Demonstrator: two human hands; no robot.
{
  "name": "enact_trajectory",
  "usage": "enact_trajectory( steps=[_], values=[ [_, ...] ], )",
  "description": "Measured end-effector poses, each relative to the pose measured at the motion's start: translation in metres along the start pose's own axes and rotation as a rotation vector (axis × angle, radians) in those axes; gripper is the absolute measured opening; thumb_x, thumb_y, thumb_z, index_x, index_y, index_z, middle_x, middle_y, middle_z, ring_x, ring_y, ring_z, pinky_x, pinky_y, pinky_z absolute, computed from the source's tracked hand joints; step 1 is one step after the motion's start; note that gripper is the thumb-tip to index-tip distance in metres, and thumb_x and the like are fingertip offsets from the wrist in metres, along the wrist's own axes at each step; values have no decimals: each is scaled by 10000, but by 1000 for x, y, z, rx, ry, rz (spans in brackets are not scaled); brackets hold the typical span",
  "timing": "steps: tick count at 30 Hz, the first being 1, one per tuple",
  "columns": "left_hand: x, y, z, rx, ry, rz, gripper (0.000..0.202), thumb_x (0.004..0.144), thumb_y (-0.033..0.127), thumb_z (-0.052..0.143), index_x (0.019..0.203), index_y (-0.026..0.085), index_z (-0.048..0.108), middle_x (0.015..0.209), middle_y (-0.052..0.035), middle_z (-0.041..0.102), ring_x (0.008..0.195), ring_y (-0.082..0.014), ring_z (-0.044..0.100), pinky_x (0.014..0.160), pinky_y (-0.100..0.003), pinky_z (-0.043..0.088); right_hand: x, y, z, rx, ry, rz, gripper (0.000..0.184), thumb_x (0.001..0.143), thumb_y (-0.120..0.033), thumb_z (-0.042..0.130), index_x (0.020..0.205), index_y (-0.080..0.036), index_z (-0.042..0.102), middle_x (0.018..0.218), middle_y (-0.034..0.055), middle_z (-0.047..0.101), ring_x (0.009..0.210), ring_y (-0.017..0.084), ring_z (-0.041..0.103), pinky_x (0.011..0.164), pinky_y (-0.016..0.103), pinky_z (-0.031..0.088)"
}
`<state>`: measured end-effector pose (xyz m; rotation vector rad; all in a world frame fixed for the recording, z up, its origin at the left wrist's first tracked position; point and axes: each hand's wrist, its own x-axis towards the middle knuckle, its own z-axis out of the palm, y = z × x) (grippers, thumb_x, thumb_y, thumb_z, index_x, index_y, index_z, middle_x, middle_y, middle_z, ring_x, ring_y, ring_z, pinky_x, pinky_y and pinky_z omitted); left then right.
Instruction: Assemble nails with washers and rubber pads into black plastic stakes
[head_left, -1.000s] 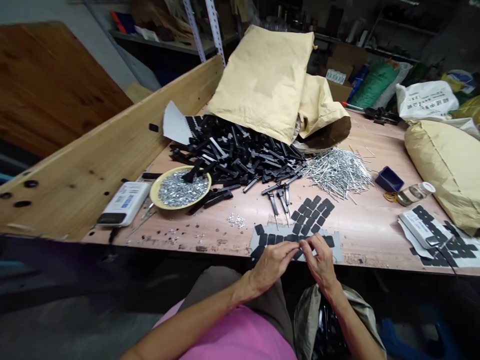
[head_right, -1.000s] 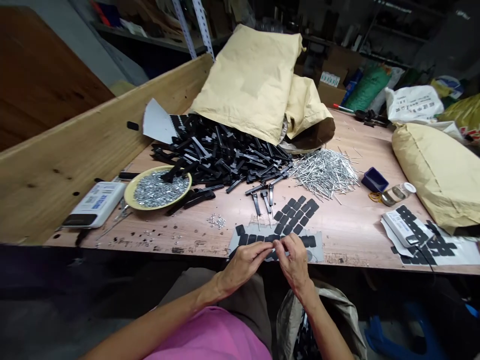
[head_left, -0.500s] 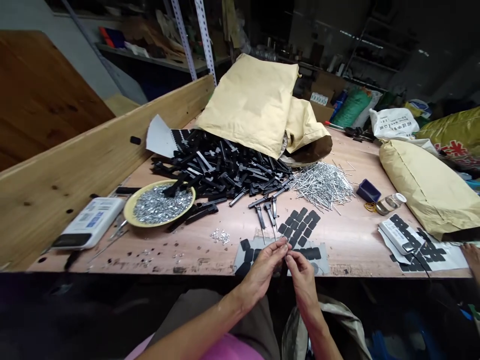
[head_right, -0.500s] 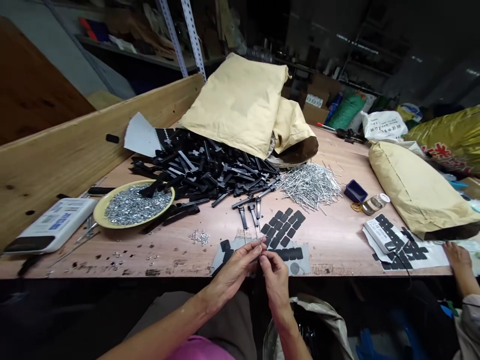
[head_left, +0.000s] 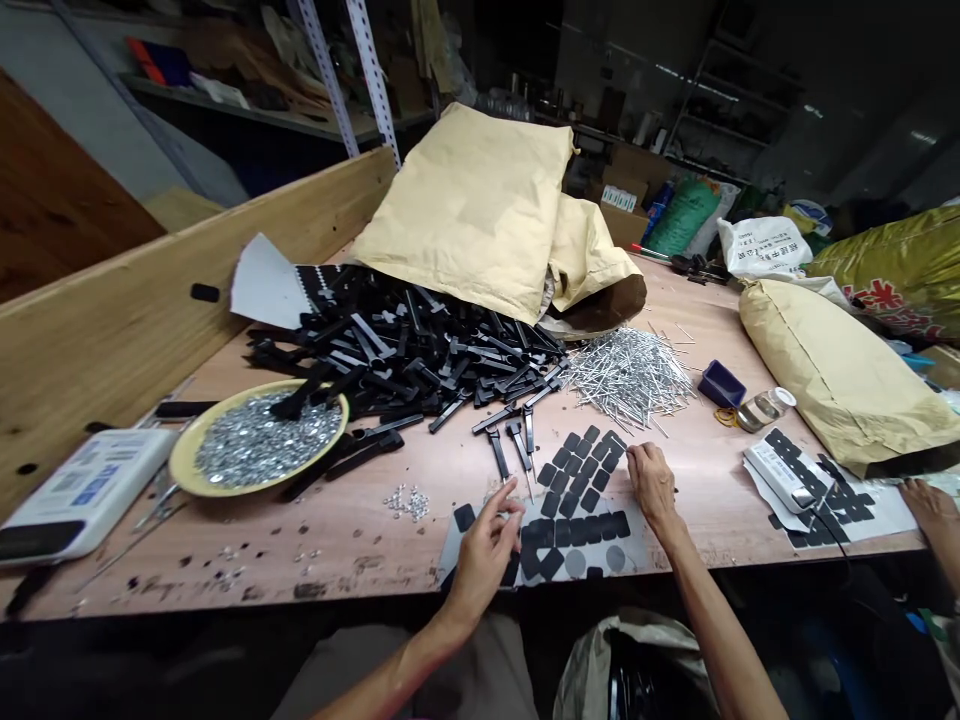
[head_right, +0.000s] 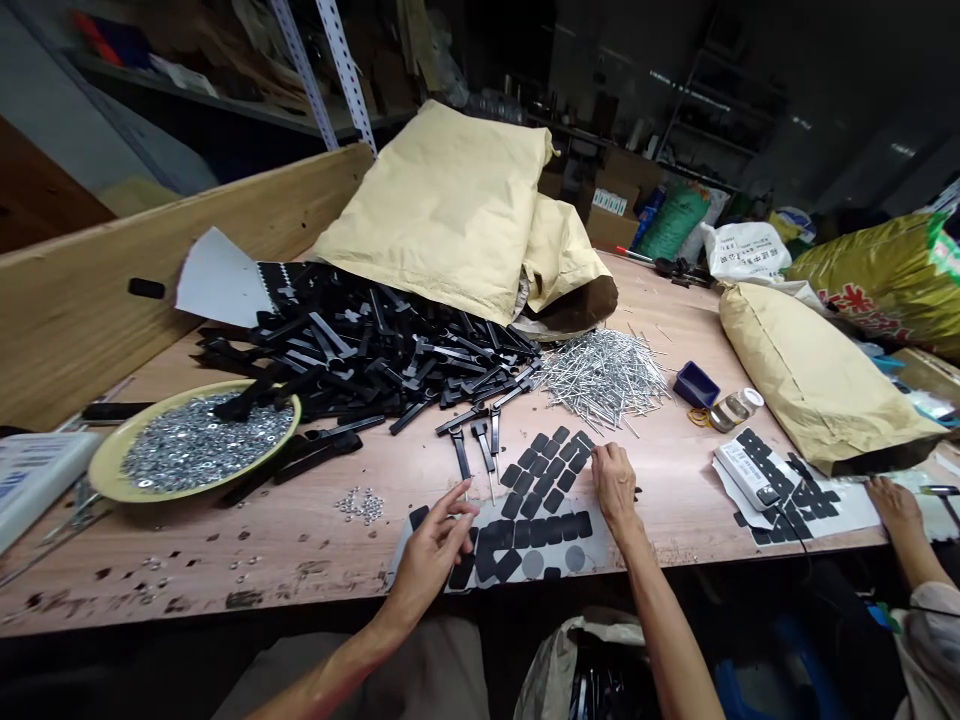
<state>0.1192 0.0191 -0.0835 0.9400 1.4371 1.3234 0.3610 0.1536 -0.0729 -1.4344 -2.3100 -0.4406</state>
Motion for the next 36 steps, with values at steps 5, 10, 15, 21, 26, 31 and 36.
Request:
enact_trajectory(
  steps=[5,10,15,21,26,31,36],
  values=[
    [-4,-35,-25,276,192,263,366,843,362,502,1143,164,566,782,-25,646,589,-110,624,567,-217,522,-7,2,22,1,-84,-213,332,902,-47,309,775,-158,595,715,76,555,652,180,469,571,287,410],
    [-3,-57,-36,397,237,463,290,866,319,486,1098,169,573,776,-33,680,618,-123,663,614,-220,560,-19,-16,21,117,-132,-402,307,915,-62,319,822,-155,596,730,63,554,654,161,478,572,271,440],
    [-3,-60,-35,387,257,427,284,861,309,503,1097,165,565,782,-32,686,623,-122,670,613,-212,570,-11,-7,20,229,-182,-439,294,928,-76,307,893,-135,593,757,74,556,682,171,487,562,283,448],
    [-5,-57,-34,316,284,268,306,833,364,536,1069,176,581,833,-51,688,674,-138,677,655,-233,578,-12,7,21,340,-310,-270,360,947,-126,257,925,-187,610,789,67,576,651,164,485,546,287,446],
    [-6,-59,-34,299,292,215,335,820,398,547,1070,176,574,822,-54,688,678,-147,675,667,-250,580,-9,17,22,387,-312,-274,361,954,-164,256,894,-176,612,776,64,576,666,170,492,558,300,461],
    [-6,-60,-34,322,281,268,296,830,340,538,1079,180,557,813,-49,687,681,-141,677,658,-234,572,-13,7,22,351,-313,-346,343,957,-163,278,896,-152,615,747,69,556,681,176,487,563,292,439],
    [-6,-58,-33,314,265,261,294,830,325,536,1082,177,558,803,-45,686,664,-139,676,646,-233,568,-24,-7,22,283,-353,-394,369,963,-183,267,851,-161,618,725,66,549,695,183,486,589,296,430]
  ],
)
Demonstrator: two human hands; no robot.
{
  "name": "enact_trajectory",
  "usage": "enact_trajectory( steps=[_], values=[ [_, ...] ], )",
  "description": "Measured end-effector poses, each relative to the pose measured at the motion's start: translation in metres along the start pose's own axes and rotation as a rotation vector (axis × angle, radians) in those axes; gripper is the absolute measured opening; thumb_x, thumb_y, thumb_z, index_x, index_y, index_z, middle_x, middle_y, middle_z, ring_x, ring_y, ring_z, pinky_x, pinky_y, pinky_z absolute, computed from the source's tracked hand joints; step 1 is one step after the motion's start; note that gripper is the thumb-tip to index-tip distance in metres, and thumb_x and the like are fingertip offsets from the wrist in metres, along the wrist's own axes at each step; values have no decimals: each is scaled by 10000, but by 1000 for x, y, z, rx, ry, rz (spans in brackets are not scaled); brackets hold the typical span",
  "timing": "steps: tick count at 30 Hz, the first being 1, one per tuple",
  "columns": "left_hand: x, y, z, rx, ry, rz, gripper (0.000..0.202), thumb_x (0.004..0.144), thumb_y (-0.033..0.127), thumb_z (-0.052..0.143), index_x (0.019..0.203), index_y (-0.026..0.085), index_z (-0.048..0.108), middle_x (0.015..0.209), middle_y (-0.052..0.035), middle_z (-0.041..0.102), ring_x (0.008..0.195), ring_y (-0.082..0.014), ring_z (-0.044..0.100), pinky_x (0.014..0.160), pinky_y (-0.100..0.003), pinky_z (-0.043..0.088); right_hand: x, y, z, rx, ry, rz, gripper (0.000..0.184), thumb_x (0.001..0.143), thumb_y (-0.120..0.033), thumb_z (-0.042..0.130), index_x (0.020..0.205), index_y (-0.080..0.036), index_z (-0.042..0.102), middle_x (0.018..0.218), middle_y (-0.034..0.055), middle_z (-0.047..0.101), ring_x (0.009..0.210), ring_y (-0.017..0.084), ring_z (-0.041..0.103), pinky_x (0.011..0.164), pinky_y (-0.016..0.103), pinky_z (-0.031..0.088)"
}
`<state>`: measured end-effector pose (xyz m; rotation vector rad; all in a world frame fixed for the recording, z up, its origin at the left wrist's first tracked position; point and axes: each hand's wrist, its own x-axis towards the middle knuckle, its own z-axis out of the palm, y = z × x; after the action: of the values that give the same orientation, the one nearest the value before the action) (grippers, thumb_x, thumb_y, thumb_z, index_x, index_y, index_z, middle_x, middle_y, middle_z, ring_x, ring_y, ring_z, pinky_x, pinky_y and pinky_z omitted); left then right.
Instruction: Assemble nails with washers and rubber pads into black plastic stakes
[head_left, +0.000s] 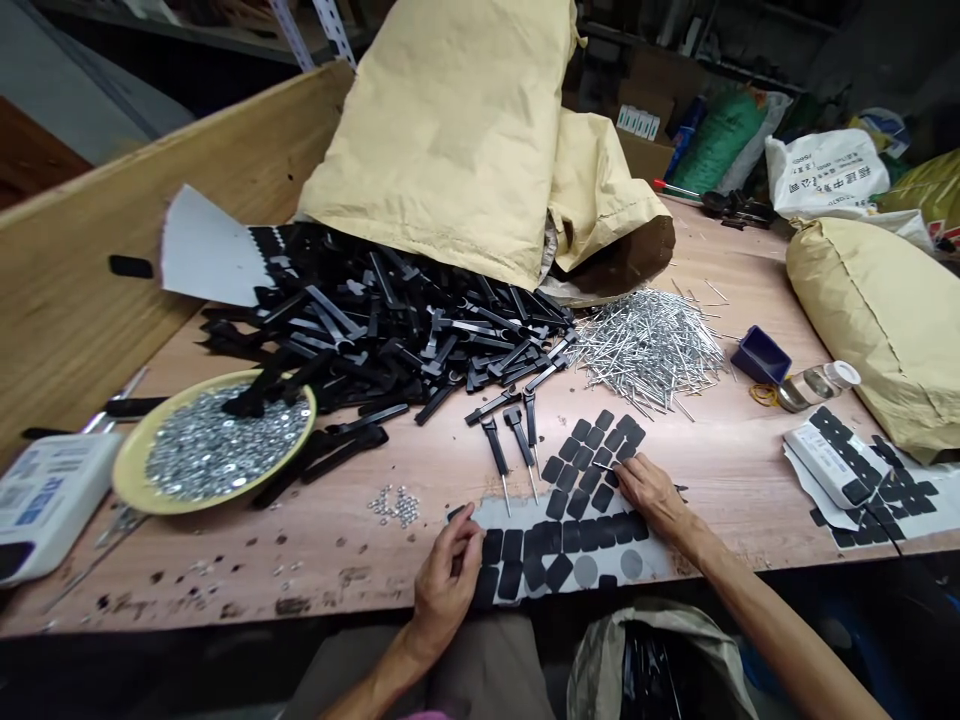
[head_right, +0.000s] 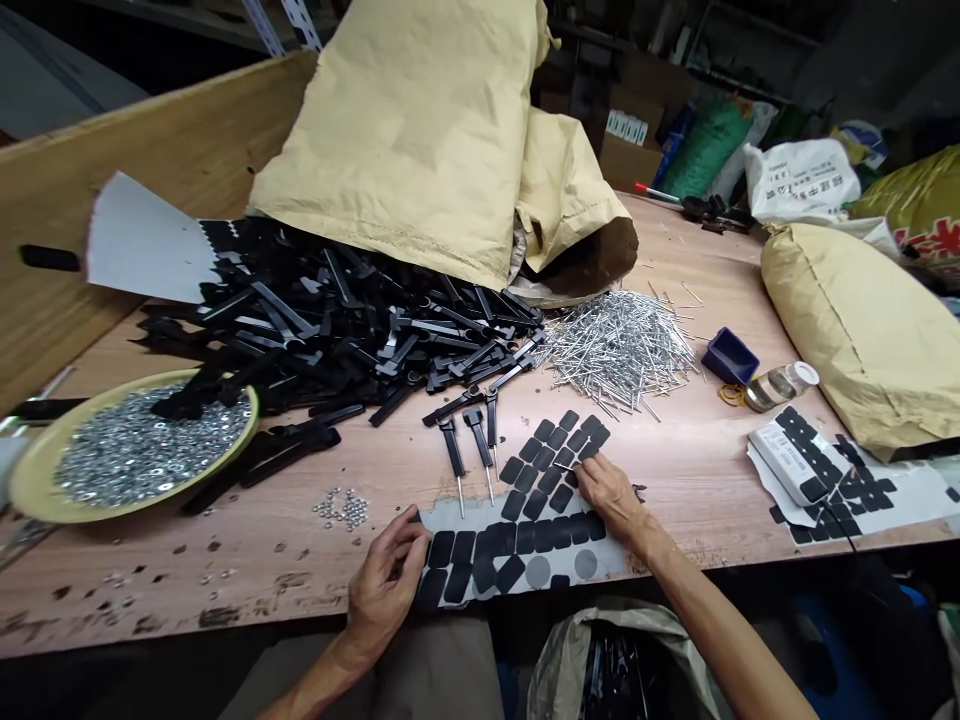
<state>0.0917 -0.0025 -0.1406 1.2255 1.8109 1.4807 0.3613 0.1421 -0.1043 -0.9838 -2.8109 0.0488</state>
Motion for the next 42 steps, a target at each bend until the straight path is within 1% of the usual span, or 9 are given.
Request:
enact_trajectory(
  steps=[4,9,15,18,21,25,30,35,42],
  values=[
    [1,2,0,-6,-27,-66,326,818,377,535,1072,176,572,804,-51,681,667,-151,671,653,-260,566,6,-2,-4,30,6,93,391,959,-203,254,812,-173,615,725,75,559,703,192,502,610,301,447],
    [5,7,1,-58,-27,-107,343,798,389,536,1059,173,586,795,-51,671,668,-139,654,661,-251,544,-5,-25,-44,310,25,300,340,937,-323,330,828,-196,625,769,68,583,686,175,574,633,288,484],
    [10,12,2,-147,-33,-155,355,782,359,549,1082,174,589,793,-40,655,633,-119,619,660,-242,514,-119,-85,-62,453,-162,501,338,886,-469,427,764,-253,657,703,41,654,624,188,637,563,271,502],
    [11,12,3,-158,-40,-129,353,795,317,526,1112,169,579,802,-39,647,641,-115,608,688,-243,504,-149,-104,-54,250,-22,581,381,857,-559,427,865,-260,662,770,58,684,640,221,656,528,303,501],
    [13,12,3,-155,-48,-103,363,809,290,501,1140,155,569,795,-38,634,635,-111,601,692,-240,498,-113,-119,-53,204,92,596,354,904,-503,385,908,-253,636,851,63,676,727,212,661,625,307,506],
    [13,23,-2,-115,-74,-36,341,841,259,460,1148,167,576,833,-55,644,664,-122,611,708,-251,503,-9,-143,-39,306,195,435,359,951,-419,333,904,-213,624,808,63,652,701,175,637,655,278,482],
    [11,42,-21,33,-191,339,304,878,170,394,1035,205,652,928,-86,668,891,-169,630,806,-293,512,86,-164,6,101,32,506,276,924,-293,416,779,-178,621,735,82,623,566,170,593,483,256,374],
    [21,52,-28,136,-194,507,340,889,117,371,1065,194,652,928,-96,685,909,-184,624,820,-330,525,98,-162,14,31,-37,567,208,841,-122,448,679,-175,567,688,86,611,506,154,553,442,242,299],
    [37,84,-40,124,-433,535,345,908,124,364,1100,210,637,1160,-92,653,1219,-227,493,1079,-495,306,64,-149,-51,435,46,410,261,811,-359,480,628,-190,559,585,29,580,515,142,521,502,242,392]
  ],
)
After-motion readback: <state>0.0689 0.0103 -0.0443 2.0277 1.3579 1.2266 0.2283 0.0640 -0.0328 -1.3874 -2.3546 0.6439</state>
